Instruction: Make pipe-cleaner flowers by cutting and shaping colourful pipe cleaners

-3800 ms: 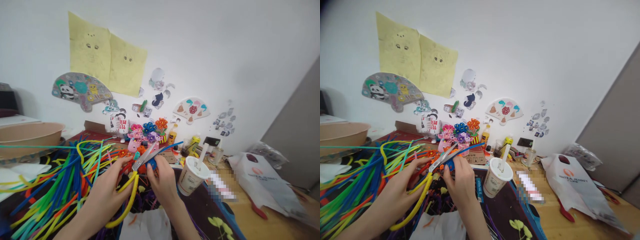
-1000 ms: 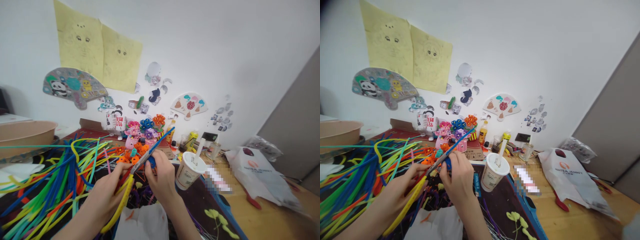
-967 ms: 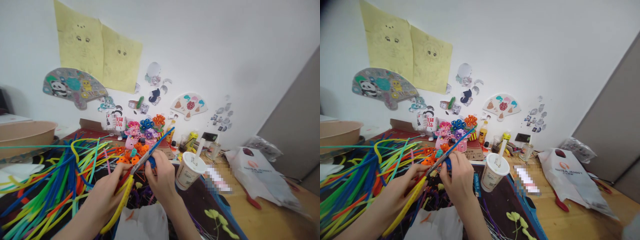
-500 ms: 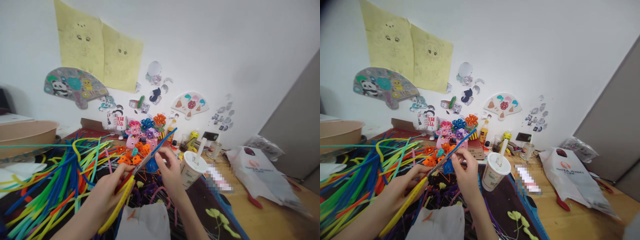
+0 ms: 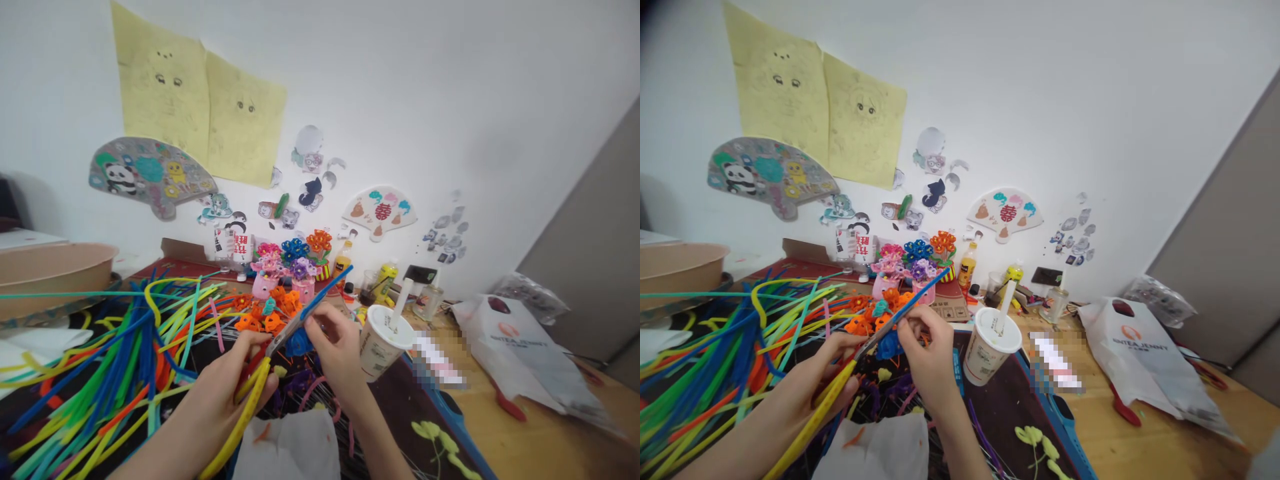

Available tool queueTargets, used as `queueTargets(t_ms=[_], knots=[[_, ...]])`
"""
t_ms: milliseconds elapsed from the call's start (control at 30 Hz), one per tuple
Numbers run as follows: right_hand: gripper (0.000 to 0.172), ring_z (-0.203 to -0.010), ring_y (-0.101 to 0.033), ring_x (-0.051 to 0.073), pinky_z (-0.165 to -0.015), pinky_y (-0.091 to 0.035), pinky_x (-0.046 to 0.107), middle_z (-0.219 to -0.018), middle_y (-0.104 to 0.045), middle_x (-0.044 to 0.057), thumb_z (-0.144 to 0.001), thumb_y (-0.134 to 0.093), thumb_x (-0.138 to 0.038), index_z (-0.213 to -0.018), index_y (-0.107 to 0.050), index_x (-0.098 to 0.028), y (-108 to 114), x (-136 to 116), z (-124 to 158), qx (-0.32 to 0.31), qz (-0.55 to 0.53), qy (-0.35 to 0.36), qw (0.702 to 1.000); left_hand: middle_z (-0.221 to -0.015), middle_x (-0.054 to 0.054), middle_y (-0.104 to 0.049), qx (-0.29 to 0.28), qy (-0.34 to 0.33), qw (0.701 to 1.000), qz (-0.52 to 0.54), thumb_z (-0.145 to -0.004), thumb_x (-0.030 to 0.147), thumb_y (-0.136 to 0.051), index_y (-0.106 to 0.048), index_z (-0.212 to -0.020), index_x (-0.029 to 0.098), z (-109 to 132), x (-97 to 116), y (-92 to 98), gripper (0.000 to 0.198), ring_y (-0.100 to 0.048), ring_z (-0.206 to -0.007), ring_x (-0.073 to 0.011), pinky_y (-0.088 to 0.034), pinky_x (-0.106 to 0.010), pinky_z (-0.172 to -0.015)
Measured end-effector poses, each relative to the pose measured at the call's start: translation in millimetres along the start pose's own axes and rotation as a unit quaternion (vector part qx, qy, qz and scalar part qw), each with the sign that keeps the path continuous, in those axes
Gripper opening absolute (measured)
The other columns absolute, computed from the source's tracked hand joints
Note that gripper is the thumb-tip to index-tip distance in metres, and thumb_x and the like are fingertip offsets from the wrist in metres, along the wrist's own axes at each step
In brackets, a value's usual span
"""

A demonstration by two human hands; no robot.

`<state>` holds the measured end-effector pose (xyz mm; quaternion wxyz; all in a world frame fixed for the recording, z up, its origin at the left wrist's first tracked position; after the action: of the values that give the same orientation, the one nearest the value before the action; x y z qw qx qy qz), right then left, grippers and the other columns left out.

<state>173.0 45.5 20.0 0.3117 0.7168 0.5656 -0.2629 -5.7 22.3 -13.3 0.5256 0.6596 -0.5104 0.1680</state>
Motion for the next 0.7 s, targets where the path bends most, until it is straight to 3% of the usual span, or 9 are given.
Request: queueTargets(t_ms=[333, 567, 700], knots=[[0.015, -0.06, -0.046, 0.013, -0.057, -0.035, 0.025, -0.065, -0.052, -0.002, -0.084, -0.057, -0.021, -0.068, -0.057, -0.019, -1, 3, 0, -0.006, -0.017, -0.027, 0.999, -0.087, 0.001, -0.076, -0.012, -0.004, 1.0, -0.029, -0.092, 0.05, -0.045, -0.05, -0.101, 0.029, -5, -18, -0.1, 0.024, -0.073, -0.068, -0.017, -0.052, -0.021, -0.061], [0.015, -0.065, -0.046, 0.015, -0.059, -0.036, 0.024, -0.064, -0.051, -0.003, -0.083, -0.058, -0.019, -0.068, -0.057, -0.02, 1, 4, 0, 0.016, -0.048, -0.027, 0.998, -0.085, 0.0, -0.075, -0.013, -0.01, 0.999, -0.033, -0.092, 0.047, -0.045, -0.048, -0.1, 0.028, -1, -12, -1.4, 0.02, -0.072, -0.071, -0.0184, -0.052, -0.023, -0.062], [0.016, -0.062, -0.045, 0.014, -0.059, -0.036, 0.025, -0.062, -0.049, -0.003, -0.082, -0.057, -0.019, -0.066, -0.056, -0.019, -4, 3, 4, 0.009, -0.058, -0.038, 0.998, -0.086, 0.0, -0.076, -0.025, 0.007, 0.998, -0.064, -0.094, 0.046, -0.042, -0.044, -0.11, 0.028, 0, -7, -3.0, 0.024, -0.072, -0.071, -0.0187, -0.052, -0.025, -0.063]])
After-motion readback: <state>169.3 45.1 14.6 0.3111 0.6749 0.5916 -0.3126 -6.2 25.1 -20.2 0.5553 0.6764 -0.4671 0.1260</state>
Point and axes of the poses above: each hand's wrist, its own z-axis away from the middle knuckle, its own y-axis out of the back of the hand, x = y × z, the point moved 2 cm from there along -z, towards the middle knuckle
